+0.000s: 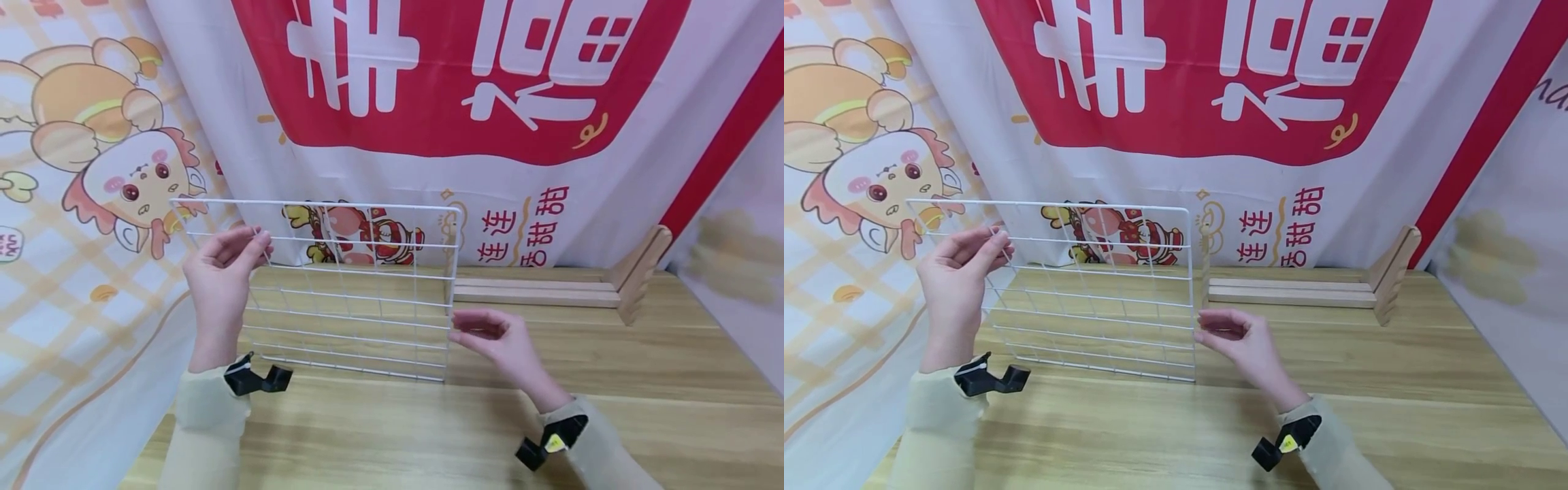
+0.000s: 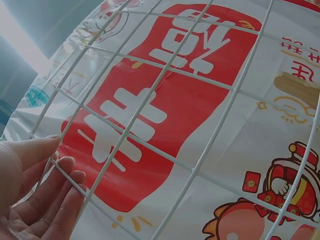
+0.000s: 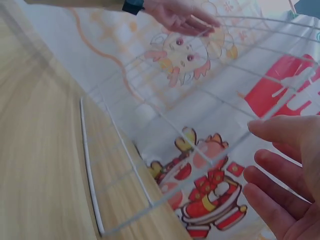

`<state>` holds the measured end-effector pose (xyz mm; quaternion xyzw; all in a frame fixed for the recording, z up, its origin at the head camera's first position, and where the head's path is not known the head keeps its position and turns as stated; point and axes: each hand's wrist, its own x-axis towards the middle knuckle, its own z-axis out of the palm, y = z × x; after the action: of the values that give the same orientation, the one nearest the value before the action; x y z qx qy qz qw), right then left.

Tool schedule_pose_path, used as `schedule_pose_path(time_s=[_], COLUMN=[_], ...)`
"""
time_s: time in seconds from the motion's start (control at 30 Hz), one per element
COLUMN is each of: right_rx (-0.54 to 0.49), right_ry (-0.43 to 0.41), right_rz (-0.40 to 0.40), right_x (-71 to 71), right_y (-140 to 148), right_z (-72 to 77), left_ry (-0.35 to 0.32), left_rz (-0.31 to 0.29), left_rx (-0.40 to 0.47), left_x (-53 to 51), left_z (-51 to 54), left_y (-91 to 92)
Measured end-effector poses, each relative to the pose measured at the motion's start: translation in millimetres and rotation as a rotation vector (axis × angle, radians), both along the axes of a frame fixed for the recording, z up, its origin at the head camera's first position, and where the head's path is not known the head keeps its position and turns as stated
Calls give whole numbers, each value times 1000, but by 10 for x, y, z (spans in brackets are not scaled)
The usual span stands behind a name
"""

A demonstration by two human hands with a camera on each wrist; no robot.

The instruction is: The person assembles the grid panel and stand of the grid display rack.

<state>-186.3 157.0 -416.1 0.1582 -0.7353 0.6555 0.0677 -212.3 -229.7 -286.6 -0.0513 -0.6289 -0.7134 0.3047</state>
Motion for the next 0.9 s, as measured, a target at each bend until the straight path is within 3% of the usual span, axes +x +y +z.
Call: schedule_pose_path(time_s=[0.17,0.4,0.63,0.9], right_rx=[83,210,279,306], right_ry=[-35,-83,-125,-152], right_rz=[-22,-114,-192,-272], right_x=[-73,-156,-222,-226], right_y=[239,620,981,1228], right_z=[-80,-187,-313,-345], left_ry=[-12,-19,-28,-9], left_rz=[-3,-5,5,-4], left_rx=[-10,-53,-65,-59], left_x=[-17,-68,-61,-74], left_z=[8,22,15,16], left_y=[-22,-4,12,13])
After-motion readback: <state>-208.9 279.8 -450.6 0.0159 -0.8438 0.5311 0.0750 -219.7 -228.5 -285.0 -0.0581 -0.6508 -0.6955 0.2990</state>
